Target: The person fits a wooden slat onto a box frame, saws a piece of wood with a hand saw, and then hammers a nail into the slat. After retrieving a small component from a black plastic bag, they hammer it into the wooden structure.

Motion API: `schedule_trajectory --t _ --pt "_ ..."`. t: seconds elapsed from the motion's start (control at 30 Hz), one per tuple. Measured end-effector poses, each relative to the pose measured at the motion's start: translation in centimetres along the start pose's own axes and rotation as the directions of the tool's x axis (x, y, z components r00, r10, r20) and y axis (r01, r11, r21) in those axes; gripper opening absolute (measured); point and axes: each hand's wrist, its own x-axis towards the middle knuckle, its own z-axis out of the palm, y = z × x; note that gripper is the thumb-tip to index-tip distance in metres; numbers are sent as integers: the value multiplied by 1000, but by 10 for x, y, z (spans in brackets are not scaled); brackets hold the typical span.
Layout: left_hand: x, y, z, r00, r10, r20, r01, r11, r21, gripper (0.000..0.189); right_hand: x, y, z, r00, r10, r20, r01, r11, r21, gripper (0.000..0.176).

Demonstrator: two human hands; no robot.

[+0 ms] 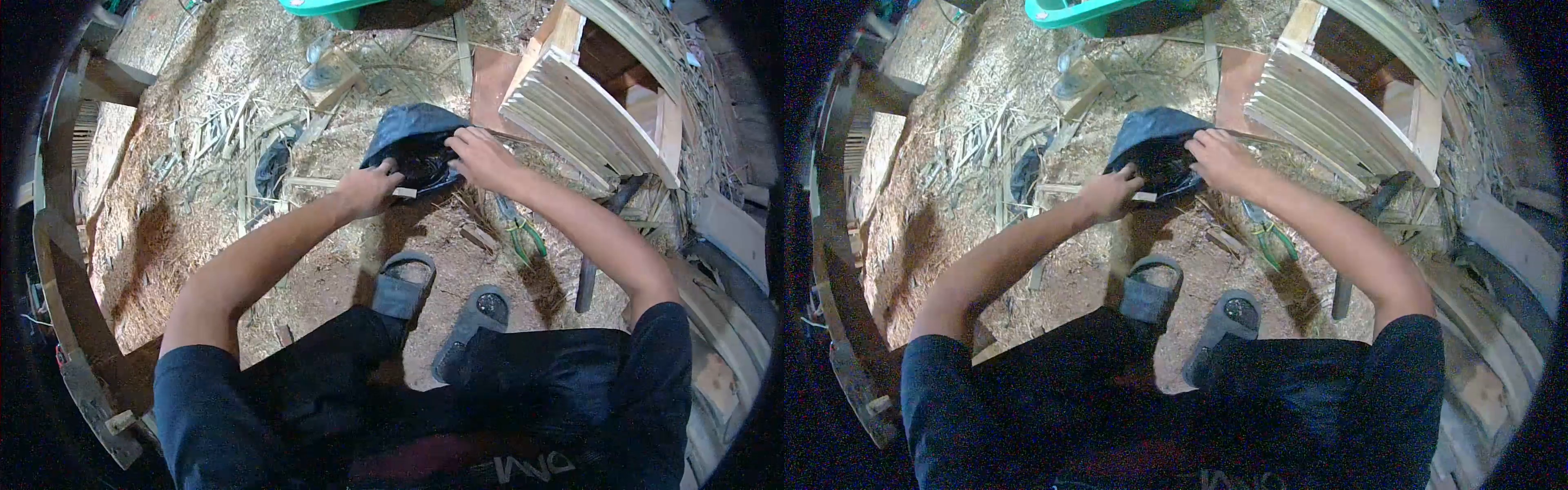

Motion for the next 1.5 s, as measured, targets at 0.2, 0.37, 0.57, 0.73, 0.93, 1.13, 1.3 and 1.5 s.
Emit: schedule_trajectory --t 0.2,0.37,0.57,0.73,0.93,1.13,1.3,1.5 --pt "-17 -9 18 940 333 67 -338 937 89 64 15 -20 22 997 -36 -62 56 934 353 22" --pt "-18 4 29 957 289 28 -290 948 128 68 18 -21 51 997 -17 71 -4 959 284 26" --pt "-22 7 38 986 147 80 -152 986 62 69 13 -17 59 991 -128 49 114 969 221 38" --pt "-17 7 40 988 142 59 -146 988 56 70 10 -17 58 994 -81 72 68 983 168 44" --pt "-18 16 24 979 96 181 -103 994 31 60 20 -14 57 985 -43 166 15 986 167 37" --pt "-18 13 34 988 115 105 -122 991 57 60 21 -18 59 993 -45 110 30 990 135 34" --pt "-13 11 38 982 86 168 -86 996 -7 66 28 -18 59 978 -50 202 33 996 83 30" --pt "-12 2 31 989 118 88 -114 992 -49 61 34 -11 50 987 82 139 -127 924 360 20"
